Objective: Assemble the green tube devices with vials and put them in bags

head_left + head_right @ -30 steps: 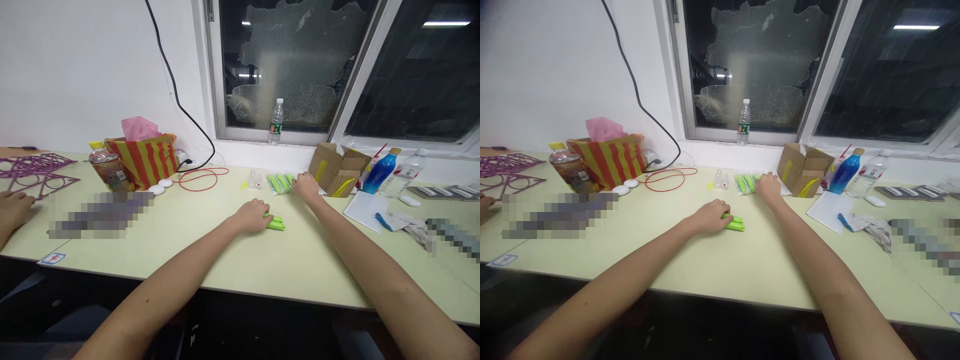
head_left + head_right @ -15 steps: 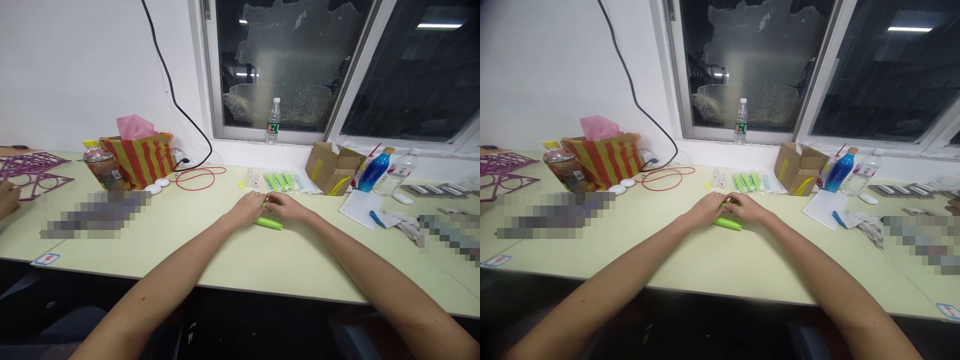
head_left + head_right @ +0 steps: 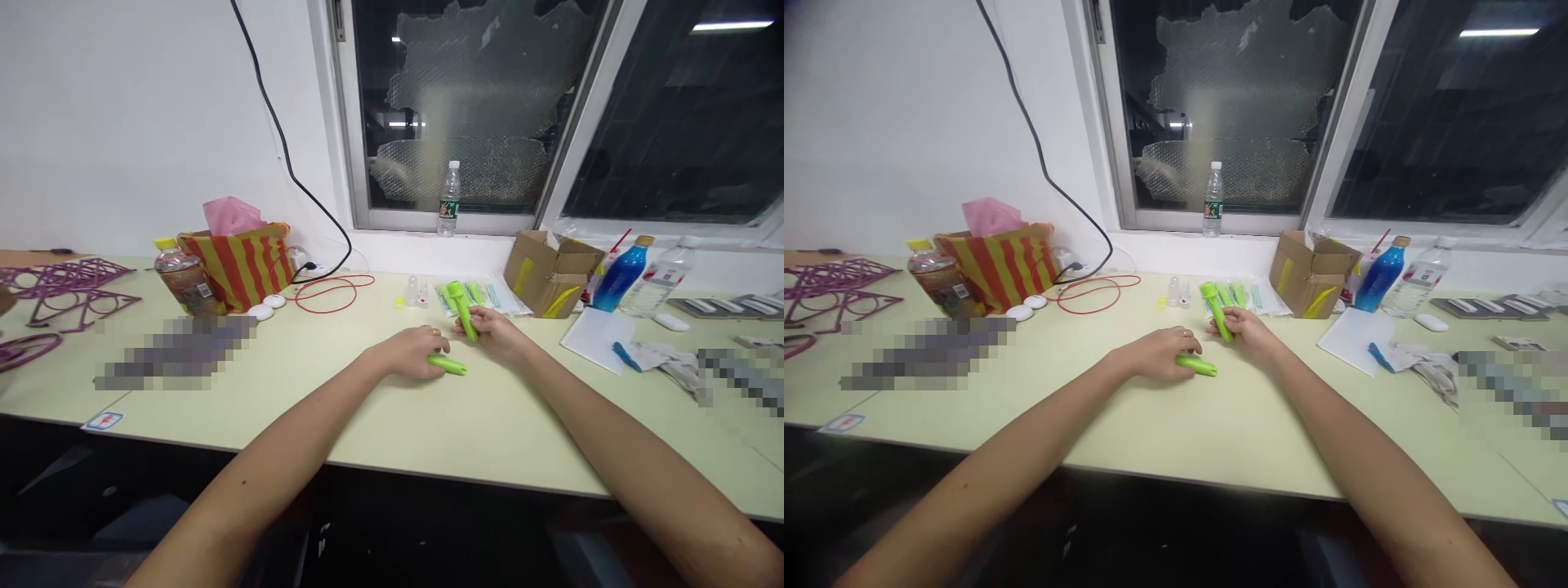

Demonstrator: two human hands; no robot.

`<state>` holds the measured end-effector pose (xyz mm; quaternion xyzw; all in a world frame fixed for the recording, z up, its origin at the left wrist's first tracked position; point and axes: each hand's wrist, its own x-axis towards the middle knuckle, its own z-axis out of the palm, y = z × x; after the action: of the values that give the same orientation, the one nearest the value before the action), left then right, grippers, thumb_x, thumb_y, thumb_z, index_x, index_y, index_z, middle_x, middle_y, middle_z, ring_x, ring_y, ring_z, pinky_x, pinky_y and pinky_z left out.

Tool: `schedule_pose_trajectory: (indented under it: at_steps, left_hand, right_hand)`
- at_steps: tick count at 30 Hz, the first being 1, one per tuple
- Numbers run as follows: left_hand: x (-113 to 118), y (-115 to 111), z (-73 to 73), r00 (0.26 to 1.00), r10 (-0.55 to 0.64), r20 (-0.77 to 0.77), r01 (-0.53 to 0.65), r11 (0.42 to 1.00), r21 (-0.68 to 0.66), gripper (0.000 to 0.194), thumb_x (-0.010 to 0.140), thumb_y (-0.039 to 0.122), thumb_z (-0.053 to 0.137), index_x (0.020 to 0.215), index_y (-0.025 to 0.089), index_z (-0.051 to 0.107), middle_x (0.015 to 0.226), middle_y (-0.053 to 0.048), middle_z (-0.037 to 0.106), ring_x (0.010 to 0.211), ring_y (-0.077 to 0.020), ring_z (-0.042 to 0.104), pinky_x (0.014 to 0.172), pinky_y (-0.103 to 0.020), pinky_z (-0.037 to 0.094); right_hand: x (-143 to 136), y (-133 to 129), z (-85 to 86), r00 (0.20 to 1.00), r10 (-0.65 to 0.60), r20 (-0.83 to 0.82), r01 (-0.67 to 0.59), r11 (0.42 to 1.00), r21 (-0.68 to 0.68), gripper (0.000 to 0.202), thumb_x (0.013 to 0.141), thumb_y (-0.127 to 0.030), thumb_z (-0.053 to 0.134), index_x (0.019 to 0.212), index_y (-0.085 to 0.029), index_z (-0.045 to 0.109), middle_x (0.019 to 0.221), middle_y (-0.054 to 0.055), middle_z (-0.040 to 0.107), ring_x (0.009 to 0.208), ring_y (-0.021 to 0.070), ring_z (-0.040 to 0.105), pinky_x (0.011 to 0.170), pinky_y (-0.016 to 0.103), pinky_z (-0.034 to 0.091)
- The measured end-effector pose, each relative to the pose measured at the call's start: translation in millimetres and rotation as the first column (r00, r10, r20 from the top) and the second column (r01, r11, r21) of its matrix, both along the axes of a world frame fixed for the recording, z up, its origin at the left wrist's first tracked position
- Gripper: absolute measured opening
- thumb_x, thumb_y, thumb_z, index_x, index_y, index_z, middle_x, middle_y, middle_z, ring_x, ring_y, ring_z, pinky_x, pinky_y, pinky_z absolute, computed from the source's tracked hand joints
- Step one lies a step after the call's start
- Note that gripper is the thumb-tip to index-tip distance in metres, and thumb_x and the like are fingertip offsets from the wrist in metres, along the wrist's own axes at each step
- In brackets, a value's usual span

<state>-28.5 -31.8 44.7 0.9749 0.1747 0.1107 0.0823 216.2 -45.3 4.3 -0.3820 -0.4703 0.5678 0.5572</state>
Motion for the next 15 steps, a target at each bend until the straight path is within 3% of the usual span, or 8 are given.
schedule_pose_trajectory:
  at_steps: [5, 7, 11, 15]
  left_hand:
    - [4, 0, -8.0, 1.0, 0.001, -0.03, -0.002, 0.999, -0.052, 0.016, 0.081, 0.028, 0.058, 0.092, 0.02, 0.065, 0.09, -0.005, 0.065, 0.082, -0.0178, 0.06, 0.072, -0.028, 0.044]
    - [5, 0, -6.3, 1.0, -0.002, -0.02, 0.001, 0.997, -0.074, 0.016, 0.081, 0.03, 0.058, 0.092, 0.02, 0.065, 0.09, -0.004, 0.065, 0.08, -0.0175, 0.06, 0.07, -0.028, 0.044]
    - [2, 9, -2.2, 0.997, 0.024, 0.068, -0.017, 0.995, -0.102, 0.028, 0.083, 0.041, 0.059, 0.1, 0.02, 0.066, 0.094, -0.005, 0.066, 0.085, -0.0187, 0.06, 0.075, -0.03, 0.046]
    - [-10, 44, -11.3, 0.927, 0.206, 0.313, -0.205, 0.978, -0.039, 0.024, 0.091, 0.033, 0.046, 0.092, 0.019, 0.065, 0.096, -0.007, 0.065, 0.093, -0.0194, 0.06, 0.088, -0.034, 0.046]
  right_hand:
    - [-24, -6, -3.3, 0.982, 0.125, -0.144, -0.123, 0.992, 0.025, 0.045, 0.061, -0.003, 0.062, 0.1, -0.024, 0.053, 0.087, 0.001, 0.064, 0.08, 0.0191, 0.063, 0.079, 0.039, 0.05]
    - [-31, -5, -3.9, 0.982, 0.094, -0.161, -0.091, 0.995, 0.03, 0.049, 0.054, 0.0, 0.056, 0.097, -0.023, 0.054, 0.079, -0.001, 0.06, 0.073, 0.0169, 0.059, 0.071, 0.035, 0.049]
    - [-35, -1, -6.3, 0.987, -0.025, -0.159, 0.035, 0.998, 0.061, 0.034, 0.048, -0.002, 0.05, 0.077, -0.021, 0.05, 0.066, -0.003, 0.049, 0.061, 0.0139, 0.048, 0.06, 0.03, 0.043]
    - [-34, 1, -8.4, 0.994, -0.102, -0.033, 0.105, 0.985, 0.136, 0.022, 0.053, -0.009, 0.052, 0.071, -0.021, 0.048, 0.065, -0.002, 0.047, 0.058, 0.0136, 0.045, 0.056, 0.029, 0.038]
